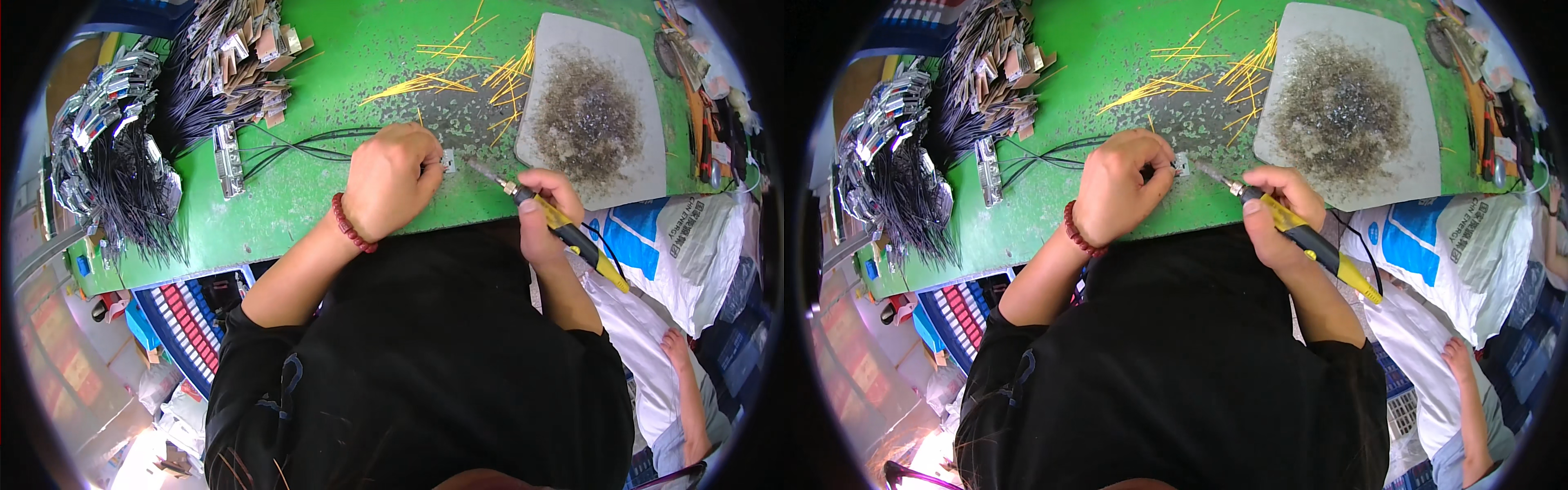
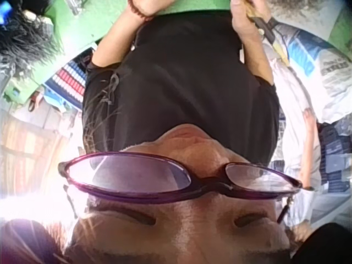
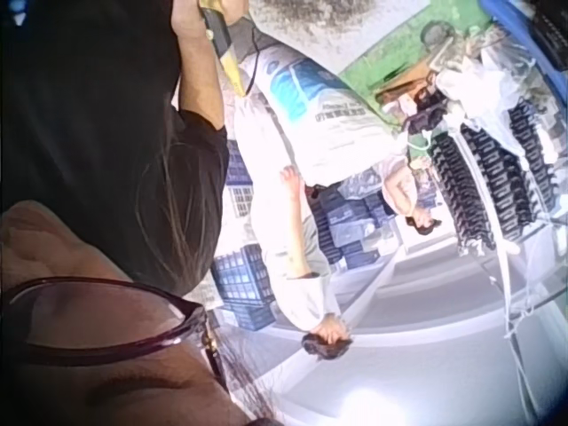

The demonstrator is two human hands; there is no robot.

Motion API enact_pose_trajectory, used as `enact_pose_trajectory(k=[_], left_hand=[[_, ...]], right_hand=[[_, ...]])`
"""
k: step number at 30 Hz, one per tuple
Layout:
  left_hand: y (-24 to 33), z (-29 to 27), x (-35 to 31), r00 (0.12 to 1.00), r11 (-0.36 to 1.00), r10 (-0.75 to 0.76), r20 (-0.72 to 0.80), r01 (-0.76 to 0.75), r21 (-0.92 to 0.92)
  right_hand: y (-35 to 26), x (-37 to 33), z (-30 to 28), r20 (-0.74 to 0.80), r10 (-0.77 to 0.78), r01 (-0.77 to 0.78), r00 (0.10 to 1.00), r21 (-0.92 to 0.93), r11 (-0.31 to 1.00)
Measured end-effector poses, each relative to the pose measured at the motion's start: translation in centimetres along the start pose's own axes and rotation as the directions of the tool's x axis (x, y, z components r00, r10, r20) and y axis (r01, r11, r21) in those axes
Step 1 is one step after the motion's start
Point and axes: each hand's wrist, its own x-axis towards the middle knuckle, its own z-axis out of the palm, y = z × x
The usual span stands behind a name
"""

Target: The person solders electrical wires onto small circuit boards using a soldering iron, then assembles the soldered circuit boards into the plastic body of a toy car with pliers.

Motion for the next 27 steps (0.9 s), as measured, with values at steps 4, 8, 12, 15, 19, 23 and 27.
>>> enact_pose_trajectory(k=[4, 8, 12, 15, 19, 23, 27], left_hand=[[0.1, -0.1, 0.0, 1.0, 1.0, 0.0, 0.002, 0.0, 0.002], [0.2, 0.0, -0.3, 1.0, 1.0, -0.017, 0.006, 0.017, -0.005], [0.2, -0.1, -0.3, 1.0, 1.0, 0.0, 0.001, 0.0, 0.014], [0.1, 0.0, -0.2, 1.0, 1.0, 0.0, 0.001, 0.0, 0.019], [0.1, 0.2, -0.1, 1.0, 1.0, 0.016, -0.018, -0.016, 0.015], [0.0, 0.0, -0.1, 1.0, 1.0, 0.01, -0.021, -0.009, 0.024], [-0.2, 0.0, -0.2, 1.0, 1.0, 0.013, -0.009, -0.012, 0.026]], right_hand=[[0.1, -0.6, -0.3, 0.109, 0.055, -0.06, 0.992, 0.039, 0.997], [1.1, -0.6, -0.3, 0.142, -0.083, 0.078, 0.986, 0.039, 0.996], [0.9, -0.1, 0.2, 0.08, -0.122, 0.123, 0.989, -0.005, 0.992], [0.7, 0.3, 0.3, 0.09, -0.145, 0.148, 0.985, -0.018, 0.989], [1.0, 0.6, 0.4, 0.072, -0.161, 0.164, 0.984, -0.032, 0.986], [1.2, 0.2, 0.2, 0.089, -0.199, 0.199, 0.976, 0.005, 0.98], [1.3, -0.2, 0.1, 0.035, -0.164, 0.161, 0.986, 0.075, 0.984]])
